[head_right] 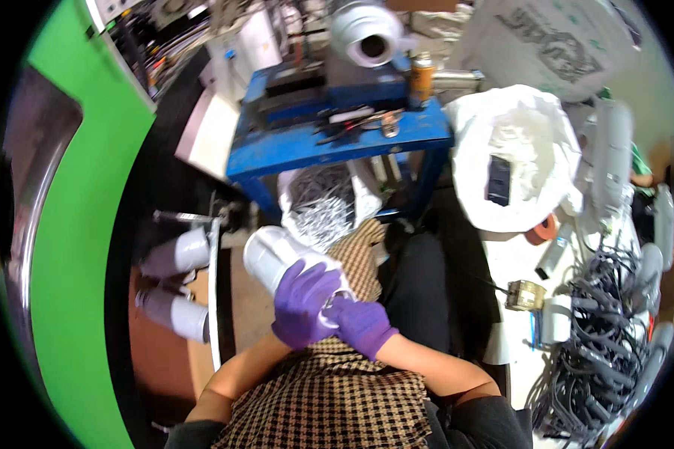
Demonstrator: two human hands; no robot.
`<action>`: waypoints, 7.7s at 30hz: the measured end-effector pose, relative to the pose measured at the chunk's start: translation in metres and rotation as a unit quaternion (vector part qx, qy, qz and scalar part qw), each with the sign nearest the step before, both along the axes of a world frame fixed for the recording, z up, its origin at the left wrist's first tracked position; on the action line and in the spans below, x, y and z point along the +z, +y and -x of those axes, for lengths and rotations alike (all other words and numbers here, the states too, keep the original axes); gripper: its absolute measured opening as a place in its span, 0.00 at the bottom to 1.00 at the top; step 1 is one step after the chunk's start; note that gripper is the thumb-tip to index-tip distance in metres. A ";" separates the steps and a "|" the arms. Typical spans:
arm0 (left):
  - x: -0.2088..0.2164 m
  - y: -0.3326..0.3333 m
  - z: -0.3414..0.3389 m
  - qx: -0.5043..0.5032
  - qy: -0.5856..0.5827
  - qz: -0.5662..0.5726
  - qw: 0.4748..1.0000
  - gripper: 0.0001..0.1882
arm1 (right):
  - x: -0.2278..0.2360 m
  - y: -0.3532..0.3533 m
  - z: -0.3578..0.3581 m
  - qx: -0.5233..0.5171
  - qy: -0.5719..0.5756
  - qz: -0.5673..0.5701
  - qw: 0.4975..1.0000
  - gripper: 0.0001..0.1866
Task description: The person repeatedly picks up white plastic containers and attaches grey handles to them. They then place the assembled units into a green bin. The process is repetitive and performed one at a time.
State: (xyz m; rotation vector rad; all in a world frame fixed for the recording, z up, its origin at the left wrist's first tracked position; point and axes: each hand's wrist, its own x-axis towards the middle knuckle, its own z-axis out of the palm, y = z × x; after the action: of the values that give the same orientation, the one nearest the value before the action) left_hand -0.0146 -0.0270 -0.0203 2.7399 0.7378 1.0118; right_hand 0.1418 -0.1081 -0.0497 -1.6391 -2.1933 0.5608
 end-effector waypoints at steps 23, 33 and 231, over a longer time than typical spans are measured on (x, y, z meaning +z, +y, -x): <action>0.001 0.073 -0.086 -0.105 -0.047 -0.066 0.991 0.23 | 0.050 0.024 -0.067 -0.096 0.016 0.104 0.990 0.41; 0.005 0.098 -0.015 0.003 -0.162 -0.018 0.987 0.41 | 0.022 0.057 -0.328 -0.277 -0.304 -0.236 0.881 0.15; -0.068 -0.033 -0.008 -0.325 0.130 -0.097 0.932 0.14 | -0.040 -0.246 -0.221 -0.550 -0.063 -0.193 0.810 0.41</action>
State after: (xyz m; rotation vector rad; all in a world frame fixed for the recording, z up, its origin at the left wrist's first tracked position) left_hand -0.0062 -0.0596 -0.0886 2.9702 -0.2775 0.6015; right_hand 0.3630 -0.3538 -0.0901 -2.3036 -0.9428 -0.3174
